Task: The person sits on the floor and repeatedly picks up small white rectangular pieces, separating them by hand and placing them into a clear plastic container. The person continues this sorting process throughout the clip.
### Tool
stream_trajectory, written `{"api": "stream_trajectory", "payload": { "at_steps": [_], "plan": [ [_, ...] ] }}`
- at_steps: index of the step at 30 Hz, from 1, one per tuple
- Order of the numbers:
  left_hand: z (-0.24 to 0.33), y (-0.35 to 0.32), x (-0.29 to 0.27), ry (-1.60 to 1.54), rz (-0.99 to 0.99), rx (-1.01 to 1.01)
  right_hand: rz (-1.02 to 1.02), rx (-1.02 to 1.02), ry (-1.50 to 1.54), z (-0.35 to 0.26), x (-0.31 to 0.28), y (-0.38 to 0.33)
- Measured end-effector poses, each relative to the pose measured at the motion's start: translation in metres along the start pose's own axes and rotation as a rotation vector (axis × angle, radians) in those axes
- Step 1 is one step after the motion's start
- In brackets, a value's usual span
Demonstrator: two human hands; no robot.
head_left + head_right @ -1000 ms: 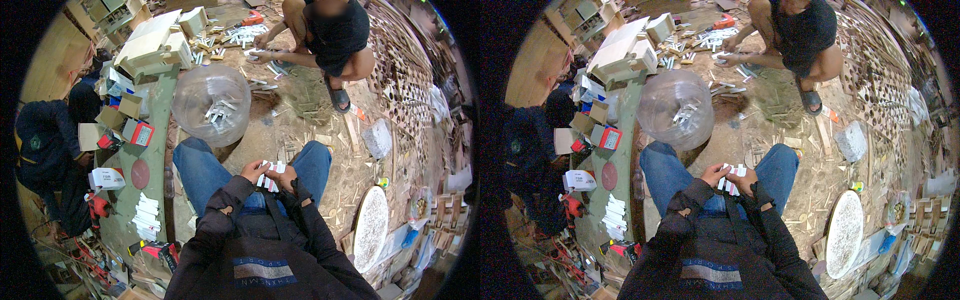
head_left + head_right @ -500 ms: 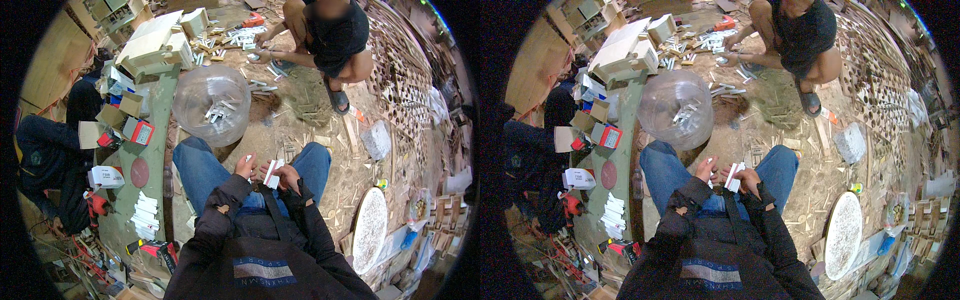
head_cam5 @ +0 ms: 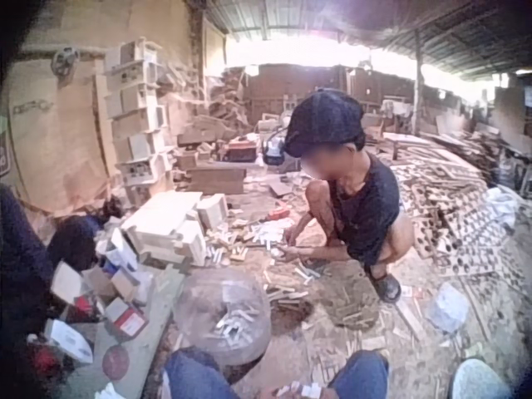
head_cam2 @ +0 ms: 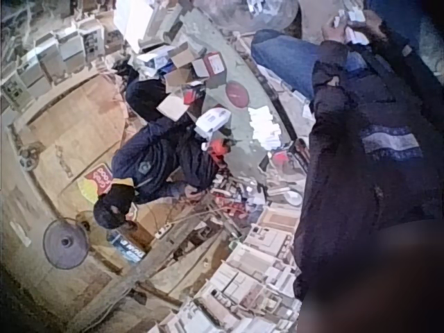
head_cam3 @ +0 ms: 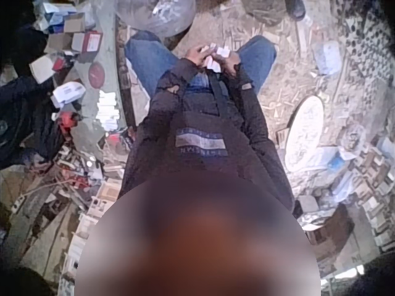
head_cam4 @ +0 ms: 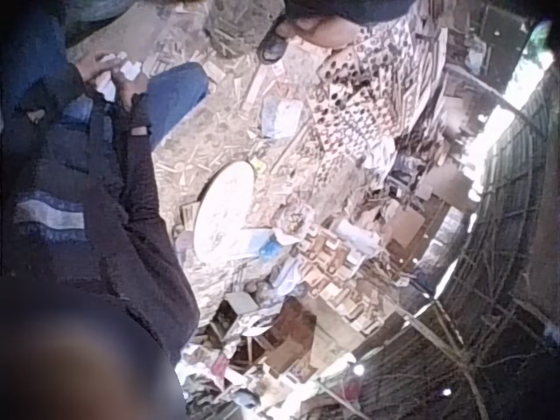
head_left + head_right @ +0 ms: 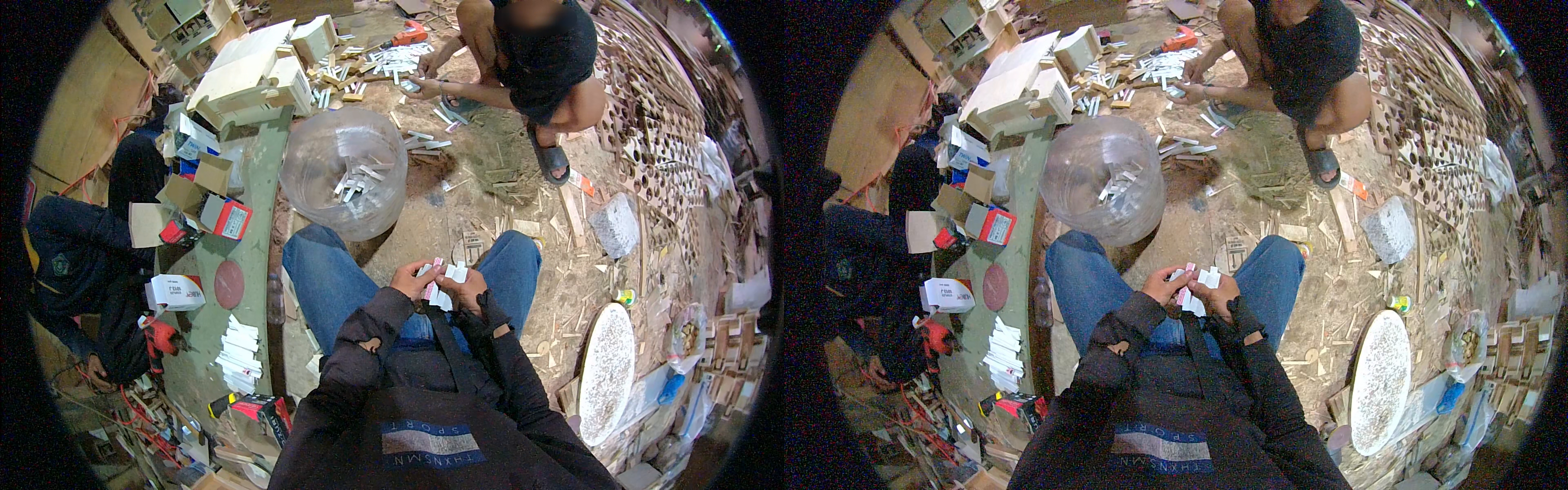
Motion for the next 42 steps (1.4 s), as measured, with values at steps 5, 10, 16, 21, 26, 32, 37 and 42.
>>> {"api": "stream_trajectory", "payload": {
  "at_steps": [5,10,16,21,26,32,37,42],
  "plan": [
    [-0.002,0.003,-0.009,-0.106,0.115,0.003,0.078,-0.036,-0.014,-0.007,-0.002,0.000],
    [-0.007,0.006,-0.036,-0.359,0.321,-0.004,0.082,0.148,0.313,0.008,-0.003,0.006],
    [-0.010,0.007,-0.028,-0.198,0.234,-0.033,-0.258,0.144,0.501,0.005,0.018,0.005],
    [-0.009,0.004,-0.021,-0.071,0.232,-0.090,-0.189,0.070,0.217,0.006,0.011,0.004],
    [-0.002,0.004,-0.010,-0.021,0.170,0.038,-0.087,0.065,0.080,-0.001,0.008,-0.002],
    [-0.003,0.002,-0.001,-0.074,0.026,-0.040,0.019,0.043,-0.037,-0.010,0.006,-0.009],
    [-0.001,-0.004,-0.002,-0.084,0.029,-0.095,0.108,-0.021,-0.115,-0.005,0.000,-0.004],
    [-0.011,0.004,-0.010,-0.174,0.126,-0.034,0.110,-0.003,-0.034,0.003,-0.008,0.001]
  ]
}}
Point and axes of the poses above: each hand's wrist, its own y-axis towards the middle knuckle, its own x-axis out of the palm, z = x × y, the point moved 8 cm from there along y, towards the middle knuckle, and after that the axes turned 4 degrees about y, right-handed, at the moved point
